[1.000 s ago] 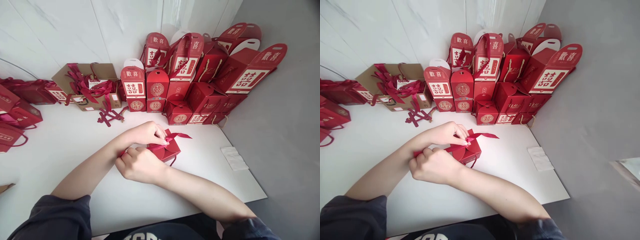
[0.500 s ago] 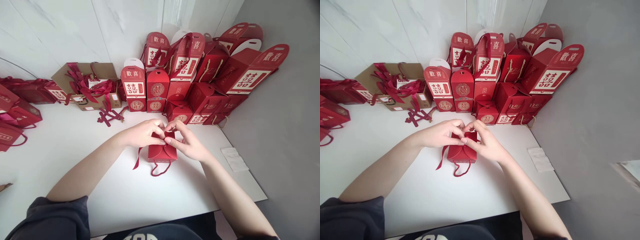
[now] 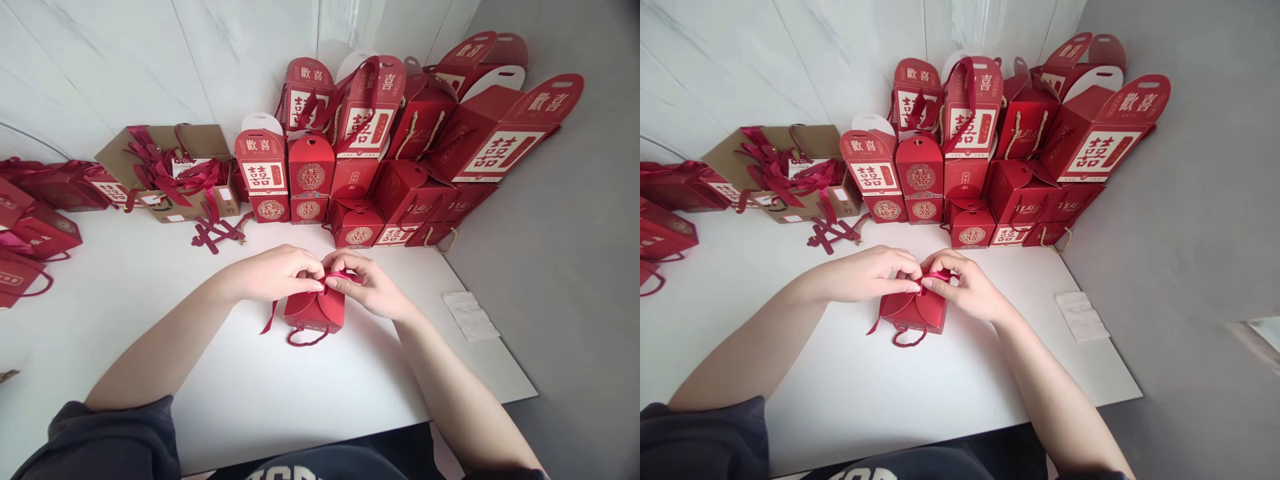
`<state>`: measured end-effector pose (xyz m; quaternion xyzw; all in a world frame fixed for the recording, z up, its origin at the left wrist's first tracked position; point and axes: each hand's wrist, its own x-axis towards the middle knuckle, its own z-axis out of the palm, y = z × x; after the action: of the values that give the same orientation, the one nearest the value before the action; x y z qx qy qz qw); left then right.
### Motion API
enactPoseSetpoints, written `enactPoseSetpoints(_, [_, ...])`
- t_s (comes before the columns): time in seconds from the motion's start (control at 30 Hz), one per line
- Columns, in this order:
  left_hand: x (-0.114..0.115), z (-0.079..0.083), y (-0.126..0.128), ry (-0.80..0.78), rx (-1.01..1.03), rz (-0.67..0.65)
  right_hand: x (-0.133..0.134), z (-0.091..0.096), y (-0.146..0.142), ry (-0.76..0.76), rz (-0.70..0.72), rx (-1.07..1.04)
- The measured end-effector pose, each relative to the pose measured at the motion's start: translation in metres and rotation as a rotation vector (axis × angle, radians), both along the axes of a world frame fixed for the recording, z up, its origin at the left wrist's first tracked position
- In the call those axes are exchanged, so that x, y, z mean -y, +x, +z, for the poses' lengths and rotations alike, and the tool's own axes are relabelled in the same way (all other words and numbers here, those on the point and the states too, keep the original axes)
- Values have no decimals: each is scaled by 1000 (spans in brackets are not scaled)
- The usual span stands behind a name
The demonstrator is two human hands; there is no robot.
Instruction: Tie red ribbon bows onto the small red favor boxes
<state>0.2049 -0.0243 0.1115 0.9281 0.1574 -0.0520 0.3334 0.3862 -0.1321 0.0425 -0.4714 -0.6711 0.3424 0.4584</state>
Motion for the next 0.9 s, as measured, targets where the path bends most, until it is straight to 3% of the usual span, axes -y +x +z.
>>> enactPoseSetpoints(0.13, [4,5,-3,29,-8,3,-1,0,-5,73,-27,28])
enactPoseSetpoints(0.3, [-6,4,-1,-112,-98,36,6,1,-10,265,-147,71])
enactPoseSetpoints(0.43, [-21,-7,0,-296,-104,12,14,1,-11,375,11,178])
enactPoseSetpoints(0.63, [-27,-14,-1,-337,-76,-38,20,1,-8,359,115,338])
enactPoseSetpoints(0.9, [-12,-7,-1,-267,-92,43,21,-3,-6,348,130,402])
